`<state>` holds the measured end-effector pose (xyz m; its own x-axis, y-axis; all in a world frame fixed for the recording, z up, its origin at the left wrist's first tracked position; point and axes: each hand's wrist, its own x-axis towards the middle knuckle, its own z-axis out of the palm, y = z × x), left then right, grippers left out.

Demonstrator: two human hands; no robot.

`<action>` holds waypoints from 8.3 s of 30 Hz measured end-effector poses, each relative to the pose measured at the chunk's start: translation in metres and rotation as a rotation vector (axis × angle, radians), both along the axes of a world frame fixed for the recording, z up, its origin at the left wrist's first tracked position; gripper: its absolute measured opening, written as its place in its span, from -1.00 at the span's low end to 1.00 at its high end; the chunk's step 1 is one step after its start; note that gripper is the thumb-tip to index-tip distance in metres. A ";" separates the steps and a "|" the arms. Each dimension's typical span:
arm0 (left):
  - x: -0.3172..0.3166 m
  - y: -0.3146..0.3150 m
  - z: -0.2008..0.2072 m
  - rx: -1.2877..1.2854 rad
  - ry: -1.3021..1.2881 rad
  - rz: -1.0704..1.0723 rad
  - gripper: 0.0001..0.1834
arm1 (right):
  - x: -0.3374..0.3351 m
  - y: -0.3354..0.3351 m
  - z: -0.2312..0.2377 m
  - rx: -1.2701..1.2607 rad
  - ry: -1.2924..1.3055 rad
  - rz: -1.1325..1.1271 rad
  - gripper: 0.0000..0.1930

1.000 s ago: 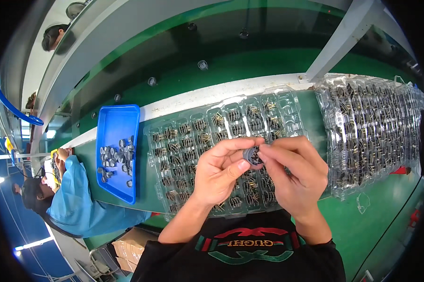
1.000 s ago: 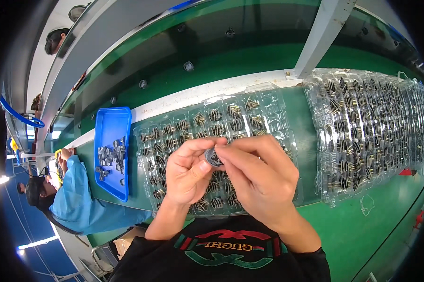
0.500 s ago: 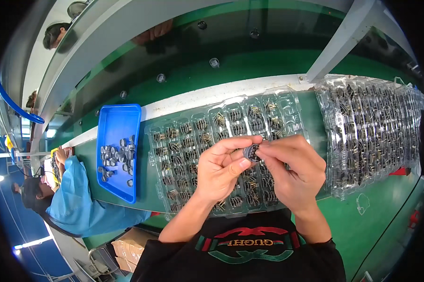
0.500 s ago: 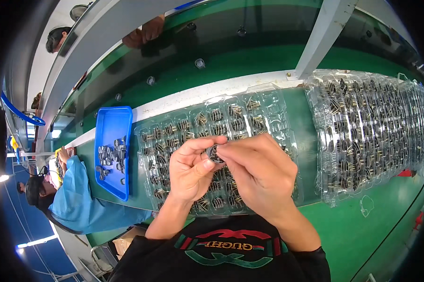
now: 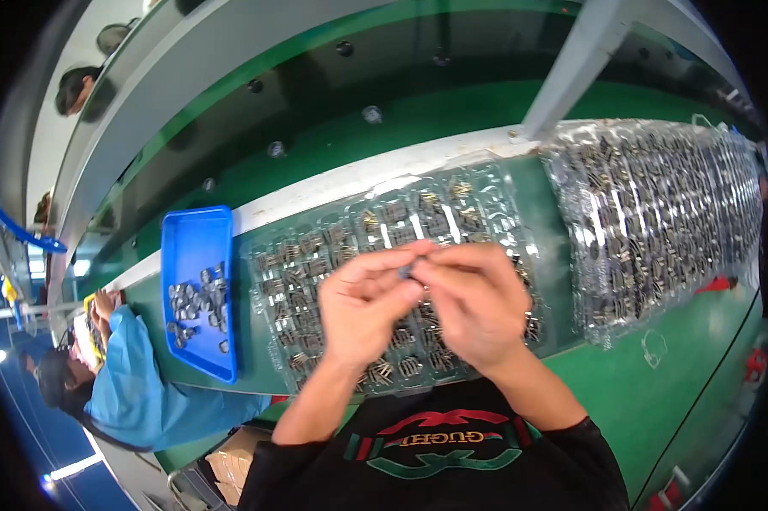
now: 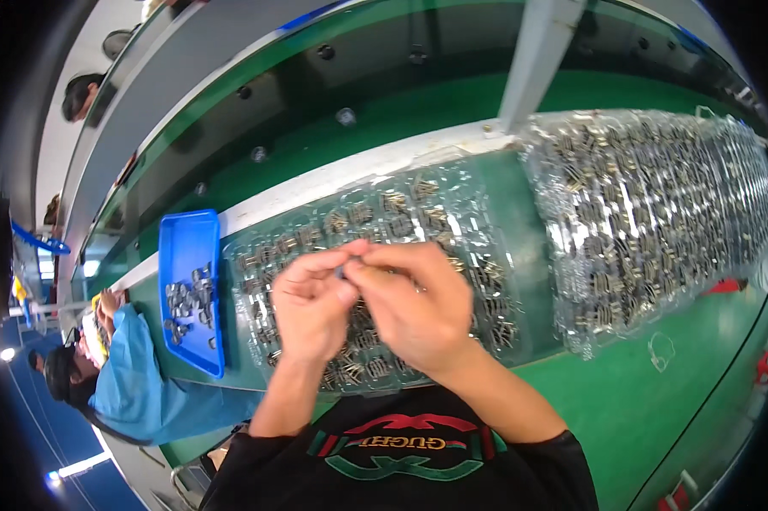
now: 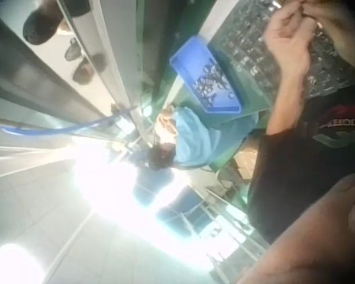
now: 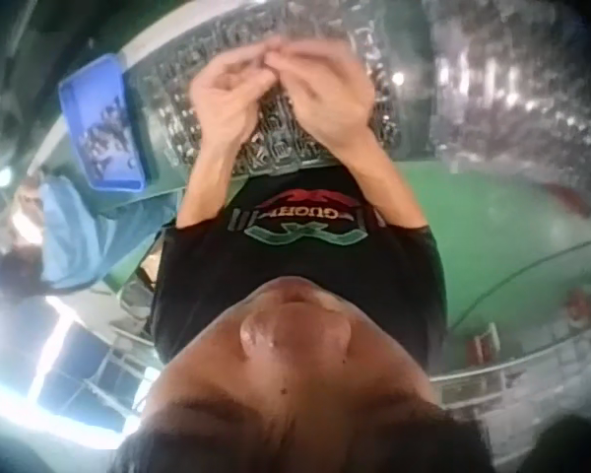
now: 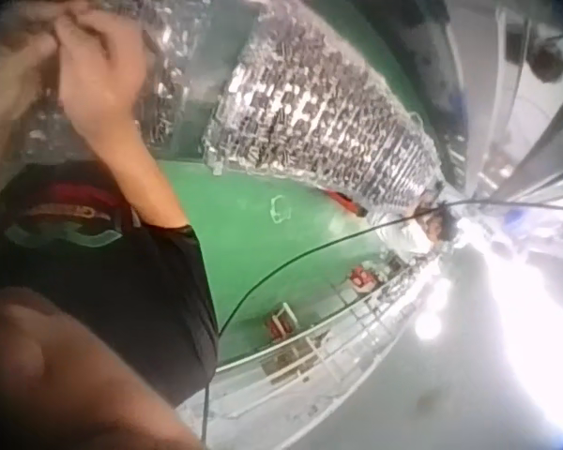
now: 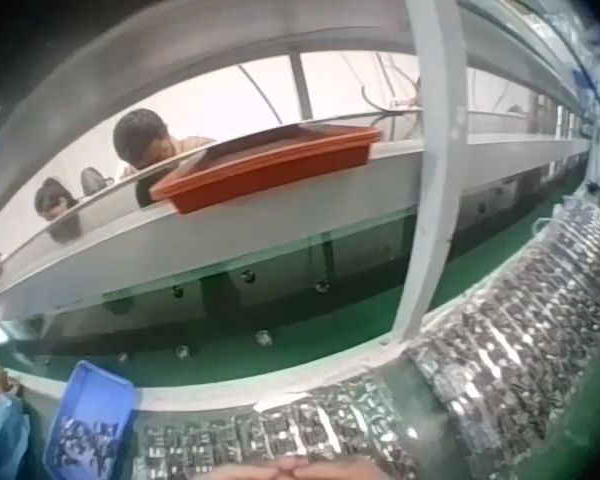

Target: The person assembles small electronic components by hand, then places them into a clear plastic organizer tray.

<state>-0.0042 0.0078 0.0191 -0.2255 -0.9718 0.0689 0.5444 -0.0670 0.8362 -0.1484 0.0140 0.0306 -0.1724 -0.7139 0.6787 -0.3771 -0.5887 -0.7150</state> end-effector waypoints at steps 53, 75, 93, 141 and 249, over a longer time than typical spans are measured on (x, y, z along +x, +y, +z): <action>-0.020 -0.010 0.007 0.039 -0.268 -0.025 -0.50 | -0.039 -0.005 0.018 0.479 -0.171 0.142 -0.77; -0.014 -0.002 0.010 -0.035 -0.132 -0.043 -0.61 | -0.031 0.003 0.052 0.324 0.309 -0.004 -0.54; -0.016 -0.004 -0.008 -0.083 -0.119 -0.005 -0.64 | -0.032 0.000 0.034 0.495 -0.155 0.065 -0.71; -0.042 -0.086 0.015 -0.362 -0.746 0.016 -0.55 | -0.075 0.003 -0.008 0.560 -0.584 0.263 -0.72; -0.029 -0.035 0.029 0.211 0.022 -0.271 -0.68 | -0.052 -0.017 0.030 -0.054 0.481 -0.063 -0.66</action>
<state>-0.0334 -0.0274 0.0481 -0.4782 -0.8701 -0.1192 0.5012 -0.3818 0.7765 -0.2005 -0.0031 0.0605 0.1281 -0.6737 0.7278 -0.6930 -0.5858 -0.4202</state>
